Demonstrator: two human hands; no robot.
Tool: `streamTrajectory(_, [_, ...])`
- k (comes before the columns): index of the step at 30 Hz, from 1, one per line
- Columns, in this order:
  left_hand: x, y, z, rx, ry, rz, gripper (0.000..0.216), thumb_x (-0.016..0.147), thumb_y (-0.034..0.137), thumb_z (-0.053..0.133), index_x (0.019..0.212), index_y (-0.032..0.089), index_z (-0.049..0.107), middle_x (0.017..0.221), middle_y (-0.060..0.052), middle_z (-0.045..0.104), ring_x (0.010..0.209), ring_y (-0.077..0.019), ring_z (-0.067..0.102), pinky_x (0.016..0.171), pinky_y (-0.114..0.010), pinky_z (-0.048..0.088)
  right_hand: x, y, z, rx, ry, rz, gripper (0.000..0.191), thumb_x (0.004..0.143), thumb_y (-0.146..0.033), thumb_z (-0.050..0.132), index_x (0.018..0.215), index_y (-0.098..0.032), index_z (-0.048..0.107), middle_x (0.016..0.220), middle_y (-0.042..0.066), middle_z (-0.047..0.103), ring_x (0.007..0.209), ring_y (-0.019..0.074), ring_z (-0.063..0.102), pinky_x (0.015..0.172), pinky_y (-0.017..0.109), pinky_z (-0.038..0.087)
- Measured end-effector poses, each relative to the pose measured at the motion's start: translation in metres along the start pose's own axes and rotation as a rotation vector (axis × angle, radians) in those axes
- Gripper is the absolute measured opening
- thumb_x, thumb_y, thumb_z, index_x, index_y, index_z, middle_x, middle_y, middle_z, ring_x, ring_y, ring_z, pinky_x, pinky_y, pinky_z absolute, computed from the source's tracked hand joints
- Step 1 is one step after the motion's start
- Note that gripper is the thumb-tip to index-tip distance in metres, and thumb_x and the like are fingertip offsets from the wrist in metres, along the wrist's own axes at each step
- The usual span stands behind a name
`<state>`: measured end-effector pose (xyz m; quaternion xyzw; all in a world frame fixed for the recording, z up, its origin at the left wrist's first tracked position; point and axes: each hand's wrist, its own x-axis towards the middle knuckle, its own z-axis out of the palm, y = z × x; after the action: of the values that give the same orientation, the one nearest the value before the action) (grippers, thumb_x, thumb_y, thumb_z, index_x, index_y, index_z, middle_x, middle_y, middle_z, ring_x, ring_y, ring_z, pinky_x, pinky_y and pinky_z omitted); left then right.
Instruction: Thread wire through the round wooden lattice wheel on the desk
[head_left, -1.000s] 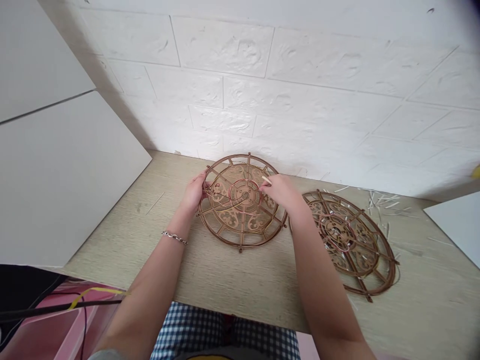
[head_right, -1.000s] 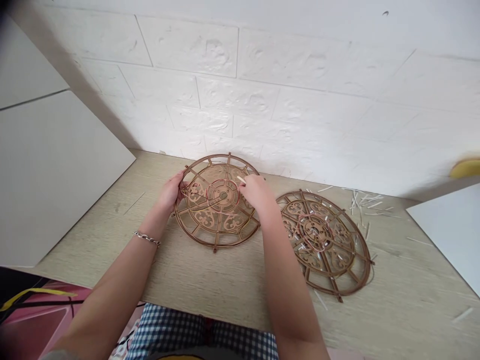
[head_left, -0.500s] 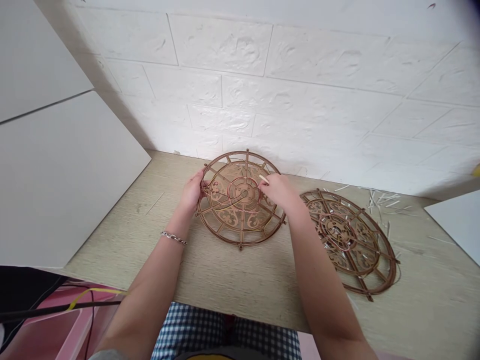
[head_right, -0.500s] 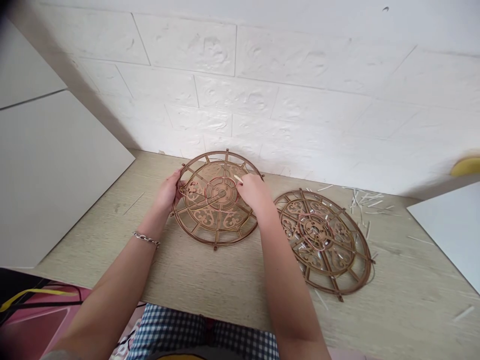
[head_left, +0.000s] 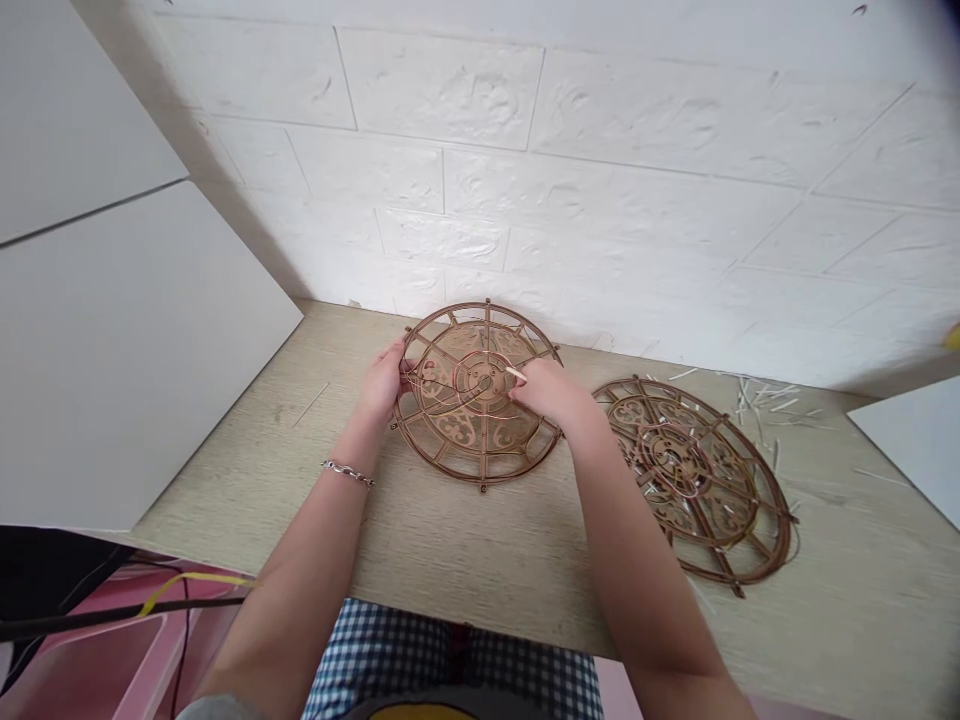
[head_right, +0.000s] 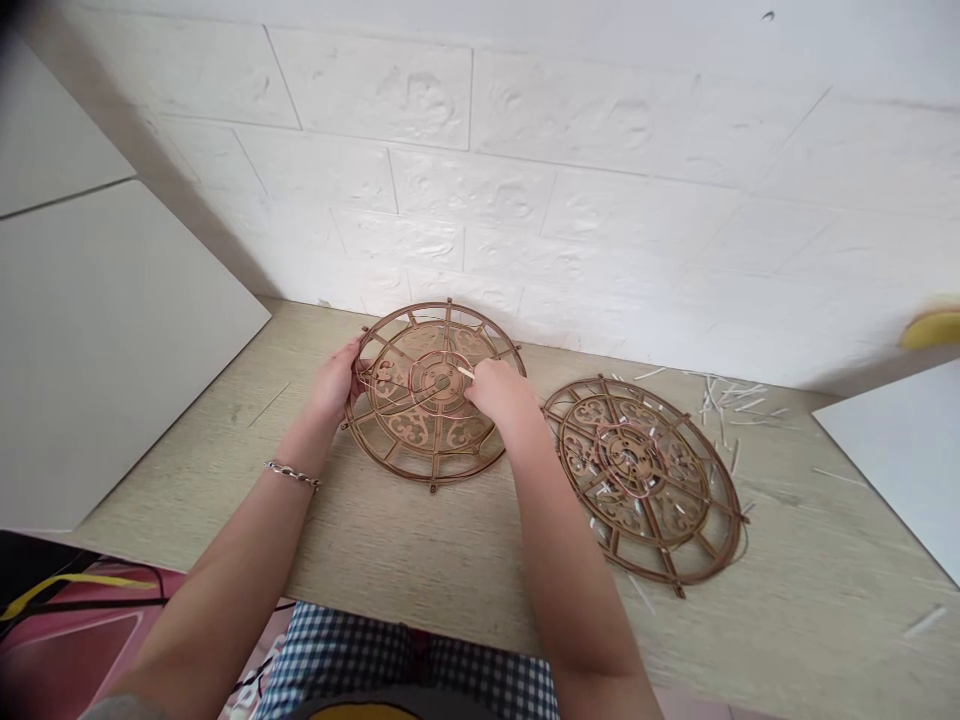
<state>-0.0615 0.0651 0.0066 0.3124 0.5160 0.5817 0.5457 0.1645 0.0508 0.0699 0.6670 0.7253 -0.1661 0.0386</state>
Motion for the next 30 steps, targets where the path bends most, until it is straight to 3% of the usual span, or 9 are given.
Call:
streamTrajectory(9, [0.000,0.002,0.000,-0.017,-0.009,-0.007,0.041,0.092,0.032,0.042,0.128,0.014,0.051,0.059,-0.004,0.065,0.050,-0.0167,0.063,0.046,-0.024,0.050,0.001,0.001,-0.001,0.016,-0.058,-0.035,0.026,0.076,-0.033,0.062,0.096,-0.016,0.068,0.099,0.010,0.067,0.078,0.0171,0.061,0.058,0.024,0.039])
streamTrajectory(17, [-0.001,0.003,0.000,-0.032,-0.045,-0.013,0.046,0.092,0.036,0.043,0.132,0.012,0.047,0.058,-0.004,0.065,0.048,-0.0163,0.063,0.045,-0.023,0.050,0.000,0.002,-0.003,-0.018,-0.069,-0.062,0.023,0.076,-0.025,0.061,0.095,-0.015,0.068,0.099,0.010,0.067,0.078,0.0163,0.063,0.057,0.022,0.040])
streamTrajectory(26, [0.000,0.001,0.000,-0.035,-0.034,-0.017,0.044,0.092,0.033,0.042,0.131,0.013,0.049,0.059,-0.004,0.065,0.049,-0.0161,0.063,0.045,-0.022,0.049,-0.020,-0.028,0.003,-0.142,0.039,-0.002,0.028,0.085,-0.008,0.044,0.103,-0.011,0.065,0.099,0.018,0.065,0.095,0.0226,0.064,0.076,0.028,0.046])
streamTrajectory(30, [-0.001,0.002,0.000,-0.025,-0.024,-0.017,0.043,0.093,0.030,0.040,0.131,0.012,0.048,0.059,-0.004,0.065,0.050,-0.0155,0.064,0.045,-0.021,0.049,-0.026,-0.036,0.005,-0.188,0.040,0.013,0.028,0.087,-0.010,0.044,0.106,-0.012,0.065,0.099,0.018,0.066,0.097,0.0215,0.064,0.081,0.028,0.047])
